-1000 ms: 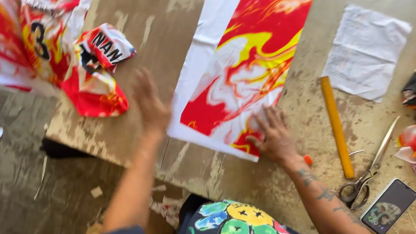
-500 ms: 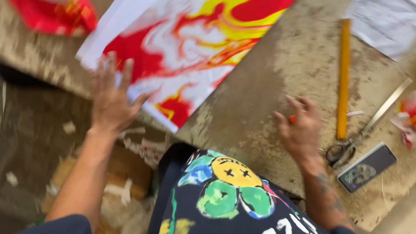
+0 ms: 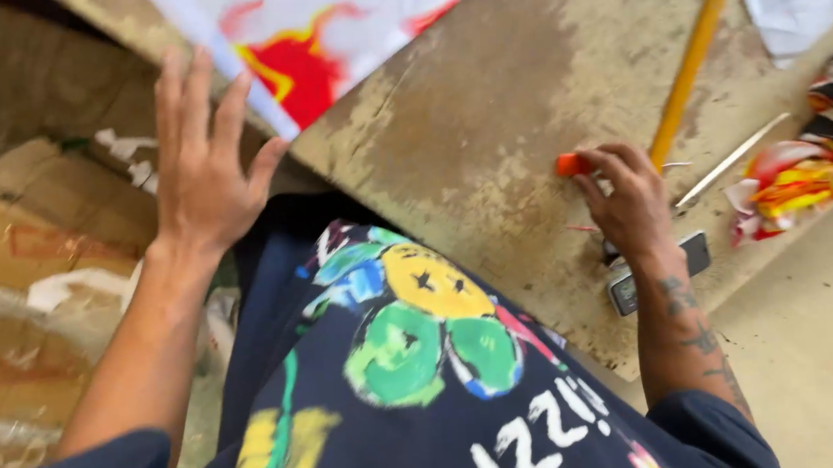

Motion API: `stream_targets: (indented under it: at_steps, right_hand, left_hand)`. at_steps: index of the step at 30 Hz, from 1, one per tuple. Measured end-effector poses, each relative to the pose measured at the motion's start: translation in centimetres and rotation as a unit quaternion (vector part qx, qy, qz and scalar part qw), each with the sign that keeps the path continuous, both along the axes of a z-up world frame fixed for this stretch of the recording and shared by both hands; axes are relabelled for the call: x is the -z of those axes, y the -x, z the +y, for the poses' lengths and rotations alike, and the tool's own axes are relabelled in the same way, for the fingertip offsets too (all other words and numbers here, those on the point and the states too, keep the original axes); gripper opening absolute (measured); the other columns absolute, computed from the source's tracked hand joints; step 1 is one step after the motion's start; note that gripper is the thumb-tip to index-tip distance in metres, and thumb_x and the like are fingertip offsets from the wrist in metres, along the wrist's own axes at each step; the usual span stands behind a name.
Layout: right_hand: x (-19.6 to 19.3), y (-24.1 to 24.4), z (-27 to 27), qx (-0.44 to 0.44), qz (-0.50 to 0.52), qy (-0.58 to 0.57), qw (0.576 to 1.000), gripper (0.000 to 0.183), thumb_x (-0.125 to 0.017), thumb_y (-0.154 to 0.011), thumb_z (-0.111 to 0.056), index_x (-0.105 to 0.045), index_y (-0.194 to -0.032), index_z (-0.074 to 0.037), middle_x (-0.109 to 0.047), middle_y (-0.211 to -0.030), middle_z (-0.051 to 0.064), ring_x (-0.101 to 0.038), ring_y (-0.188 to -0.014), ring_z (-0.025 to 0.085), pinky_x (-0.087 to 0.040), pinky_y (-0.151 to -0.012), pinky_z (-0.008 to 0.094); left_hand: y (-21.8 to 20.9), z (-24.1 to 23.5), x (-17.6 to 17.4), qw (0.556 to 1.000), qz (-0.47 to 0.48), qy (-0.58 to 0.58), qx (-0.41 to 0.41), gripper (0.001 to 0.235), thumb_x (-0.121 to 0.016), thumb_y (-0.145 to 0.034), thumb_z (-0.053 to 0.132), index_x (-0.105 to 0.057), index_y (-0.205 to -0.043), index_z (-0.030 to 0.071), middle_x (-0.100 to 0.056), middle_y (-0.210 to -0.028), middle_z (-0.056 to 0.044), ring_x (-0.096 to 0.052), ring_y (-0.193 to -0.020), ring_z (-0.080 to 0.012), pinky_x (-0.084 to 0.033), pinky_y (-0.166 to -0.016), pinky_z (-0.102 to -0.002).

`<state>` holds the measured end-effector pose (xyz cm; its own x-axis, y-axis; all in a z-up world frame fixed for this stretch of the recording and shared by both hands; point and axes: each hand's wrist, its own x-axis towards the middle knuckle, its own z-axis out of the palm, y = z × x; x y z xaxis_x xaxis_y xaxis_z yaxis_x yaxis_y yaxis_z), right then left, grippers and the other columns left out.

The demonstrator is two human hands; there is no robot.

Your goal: The person is organizing, measuring, and cutting printed jersey fabric pieces on a workbench using scissors and a ruler.

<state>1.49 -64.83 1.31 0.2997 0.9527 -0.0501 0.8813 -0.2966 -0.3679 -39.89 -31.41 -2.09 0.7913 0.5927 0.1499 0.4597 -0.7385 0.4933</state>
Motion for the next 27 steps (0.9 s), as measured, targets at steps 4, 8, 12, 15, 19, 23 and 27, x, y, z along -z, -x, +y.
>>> stream_targets:
  at_steps: [4,8,12,15,19,23,27]
  right_hand:
    - [-0.6,-0.2,1.0,-0.048,-0.009,0.026,0.998,0.024,-0.087,-0.104,-0.006,-0.078,-0.126,-0.003,-0.069,-0.116,0.014,-0.069,-0.101,0.033,-0.060,-0.084,0.045]
    - [-0.2,0.5,1.9,0.010,-0.004,0.052,0.999,0.016,-0.069,-0.105,-0.004,-0.081,-0.116,-0.006,-0.078,-0.106,0.013,-0.074,-0.094,0.030,-0.057,-0.085,0.042]
    - [0.9,6.2,7.3,0.162,0.209,0.043,0.963,0.014,-0.081,-0.103,-0.014,-0.081,-0.115,-0.006,-0.077,-0.088,0.009,-0.076,-0.079,0.022,-0.059,-0.073,0.038]
    - [-1.4,11.9,14.7,0.214,0.325,0.070,0.918,0.022,-0.089,-0.096,-0.021,-0.083,-0.114,-0.009,-0.079,-0.087,0.009,-0.075,-0.081,0.014,-0.060,-0.073,0.037]
    - [-2.1,14.9,23.5,0.127,0.370,0.090,0.916,0.018,-0.090,-0.097,-0.023,-0.084,-0.107,-0.009,-0.078,-0.080,0.008,-0.078,-0.067,0.018,-0.062,-0.067,0.031]
    - [0.4,15.4,28.3,0.020,0.291,0.160,0.943,0.020,-0.090,-0.094,-0.033,-0.082,-0.099,-0.016,-0.075,-0.071,-0.001,-0.075,-0.059,0.012,-0.060,-0.061,0.027]
    - [0.7,15.1,30.1,-0.037,0.263,0.200,0.943,0.017,-0.089,-0.091,-0.030,-0.081,-0.096,-0.016,-0.075,-0.072,-0.004,-0.074,-0.062,0.011,-0.056,-0.062,0.026]
  left_hand:
    - [-0.2,-1.5,0.5,0.999,0.009,0.039,-0.037,0.059,-0.069,-0.120,0.040,-0.059,-0.160,-0.003,-0.033,-0.176,-0.030,-0.023,-0.164,-0.0485,-0.028,-0.136,-0.069]
    - [-0.1,-2.9,1.4,0.998,-0.057,-0.025,-0.018,0.046,-0.071,-0.115,0.027,-0.067,-0.141,-0.010,-0.052,-0.157,-0.038,-0.042,-0.151,-0.0585,-0.036,-0.129,-0.067]
    - [-1.0,-3.8,3.3,0.991,-0.070,-0.109,-0.045,0.043,-0.075,-0.106,0.033,-0.075,-0.140,0.006,-0.065,-0.145,-0.026,-0.057,-0.145,-0.0476,-0.039,-0.128,-0.058]
    - [-0.8,-4.7,3.8,0.989,-0.076,-0.116,-0.058,0.042,-0.068,-0.109,0.034,-0.075,-0.143,0.010,-0.062,-0.156,-0.018,-0.055,-0.149,-0.0433,-0.041,-0.129,-0.053]
    - [-1.1,-4.5,4.5,0.993,-0.065,-0.094,-0.043,0.043,-0.075,-0.106,0.031,-0.074,-0.146,0.015,-0.057,-0.163,-0.016,-0.045,-0.156,-0.0421,-0.035,-0.131,-0.054]
    - [-1.2,-4.9,4.4,0.993,-0.076,-0.067,-0.055,0.039,-0.080,-0.103,0.031,-0.077,-0.139,0.016,-0.060,-0.161,-0.015,-0.046,-0.155,-0.0434,-0.038,-0.128,-0.058]
    - [-1.2,-4.7,4.4,0.992,-0.082,-0.063,-0.067,0.042,-0.079,-0.104,0.032,-0.074,-0.143,0.017,-0.054,-0.166,-0.015,-0.044,-0.157,-0.0435,-0.038,-0.129,-0.058]
